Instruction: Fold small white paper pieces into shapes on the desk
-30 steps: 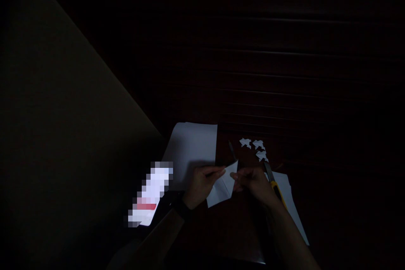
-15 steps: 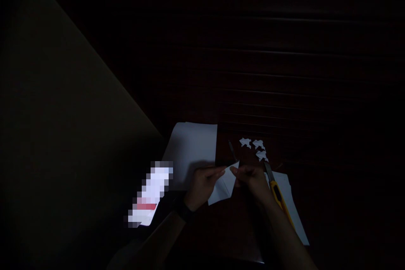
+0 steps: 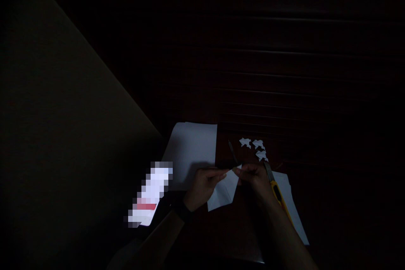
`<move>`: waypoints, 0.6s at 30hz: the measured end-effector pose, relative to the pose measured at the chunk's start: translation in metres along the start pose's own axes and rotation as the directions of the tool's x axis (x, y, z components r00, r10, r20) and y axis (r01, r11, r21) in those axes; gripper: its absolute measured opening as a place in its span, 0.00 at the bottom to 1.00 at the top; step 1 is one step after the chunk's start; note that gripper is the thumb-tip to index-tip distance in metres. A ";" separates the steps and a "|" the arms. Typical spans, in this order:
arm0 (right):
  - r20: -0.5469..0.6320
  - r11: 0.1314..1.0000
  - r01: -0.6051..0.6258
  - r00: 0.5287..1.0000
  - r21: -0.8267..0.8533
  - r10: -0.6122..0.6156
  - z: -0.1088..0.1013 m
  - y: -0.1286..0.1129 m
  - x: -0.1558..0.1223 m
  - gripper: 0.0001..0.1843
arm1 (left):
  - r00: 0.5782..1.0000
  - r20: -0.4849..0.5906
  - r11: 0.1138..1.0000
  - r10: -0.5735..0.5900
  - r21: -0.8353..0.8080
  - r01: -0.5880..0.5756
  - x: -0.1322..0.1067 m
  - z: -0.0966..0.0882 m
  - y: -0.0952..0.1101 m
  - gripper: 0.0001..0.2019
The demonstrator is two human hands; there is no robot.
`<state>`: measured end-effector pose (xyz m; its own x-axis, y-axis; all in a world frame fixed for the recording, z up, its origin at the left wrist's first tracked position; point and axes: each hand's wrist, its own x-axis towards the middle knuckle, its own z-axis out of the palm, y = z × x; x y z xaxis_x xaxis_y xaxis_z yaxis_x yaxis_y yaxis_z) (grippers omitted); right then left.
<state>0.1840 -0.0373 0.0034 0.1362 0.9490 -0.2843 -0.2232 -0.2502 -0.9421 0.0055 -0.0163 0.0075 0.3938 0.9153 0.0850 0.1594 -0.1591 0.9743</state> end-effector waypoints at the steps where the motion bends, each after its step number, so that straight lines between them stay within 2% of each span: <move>1: 0.009 1.000 0.004 1.000 -0.003 -0.004 -0.001 0.000 0.000 0.13 | 1.000 0.003 1.000 -0.001 -0.012 0.001 0.000 0.000 0.000 0.12; 8: -0.043 1.000 0.007 0.999 -0.027 -0.008 0.000 -0.001 0.001 0.13 | 0.991 0.077 0.984 -0.105 -0.137 0.115 0.002 -0.001 -0.002 0.15; 13: 0.060 0.997 -0.060 0.996 -0.051 0.063 -0.004 -0.006 0.000 0.09 | 0.988 0.092 0.987 -0.123 -0.088 0.131 0.000 -0.002 -0.006 0.15; 18: 0.037 0.996 -0.081 0.996 -0.029 0.082 -0.008 -0.009 0.002 0.11 | 0.990 0.084 0.993 -0.109 -0.033 0.113 -0.003 0.001 -0.005 0.14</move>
<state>0.1940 -0.0350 0.0103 0.0817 0.9316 -0.3541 -0.2053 -0.3319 -0.9207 0.0050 -0.0186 0.0024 0.4483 0.8930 -0.0399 0.1725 -0.0426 0.9841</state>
